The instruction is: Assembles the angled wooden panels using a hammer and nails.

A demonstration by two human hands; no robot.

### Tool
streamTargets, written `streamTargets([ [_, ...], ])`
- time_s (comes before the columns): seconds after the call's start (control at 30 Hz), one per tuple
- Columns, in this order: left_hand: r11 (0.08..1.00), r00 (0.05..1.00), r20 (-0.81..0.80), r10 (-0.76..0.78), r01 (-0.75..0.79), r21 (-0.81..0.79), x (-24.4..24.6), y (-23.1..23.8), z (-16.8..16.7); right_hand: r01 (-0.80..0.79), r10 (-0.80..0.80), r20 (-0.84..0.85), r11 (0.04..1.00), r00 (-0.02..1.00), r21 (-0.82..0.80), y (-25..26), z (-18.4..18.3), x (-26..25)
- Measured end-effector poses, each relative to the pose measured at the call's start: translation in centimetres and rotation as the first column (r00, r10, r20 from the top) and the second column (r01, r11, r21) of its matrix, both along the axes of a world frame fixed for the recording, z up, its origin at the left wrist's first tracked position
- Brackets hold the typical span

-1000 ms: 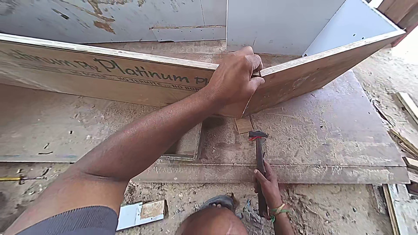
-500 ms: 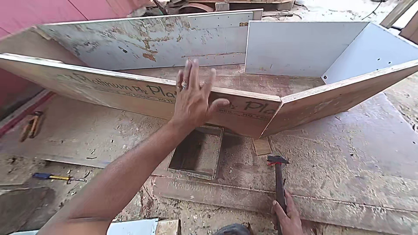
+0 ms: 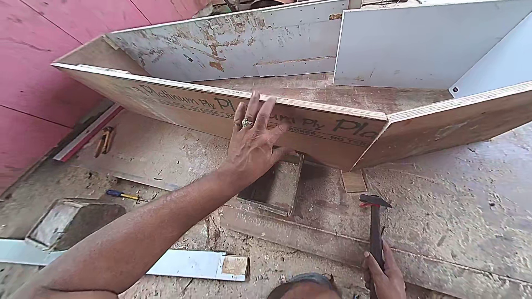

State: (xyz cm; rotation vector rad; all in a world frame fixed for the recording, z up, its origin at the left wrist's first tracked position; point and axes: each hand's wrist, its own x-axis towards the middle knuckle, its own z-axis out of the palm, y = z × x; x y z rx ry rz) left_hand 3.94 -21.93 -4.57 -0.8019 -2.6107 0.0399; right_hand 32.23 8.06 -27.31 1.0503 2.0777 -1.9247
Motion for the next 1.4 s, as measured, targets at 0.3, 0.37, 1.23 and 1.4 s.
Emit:
streamTargets([
  [0.3, 0.338, 0.728, 0.528, -0.437, -0.411, 0.847, 1.1, -0.7, 2.0, -0.045, 0.044, 0.012, 0.996, 0.999, 0.076, 0.3, -0.6, 0.5],
  [0.37, 0.191, 0.506, 0.419, -0.754, -0.441, 0.877, -1.5, -1.6, 2.7, -0.048, 0.046, 0.026, 0.996, 0.999, 0.074, 0.1, -0.6, 0.5],
  [1.23, 0.869, 0.299, 0.862, 0.409, -0.416, -0.268, -0.4, -4.2, -9.9, -0.068, 0.058, 0.061, 0.979, 0.996, 0.191, -0.4, -0.1, 0.5],
  [1.4, 0.827, 0.361, 0.747, 0.558, -0.318, -0.464, -1.1, -1.9, -14.6, -0.062, 0.043, 0.095, 0.978, 0.995, 0.2, -0.5, -0.2, 0.5],
])
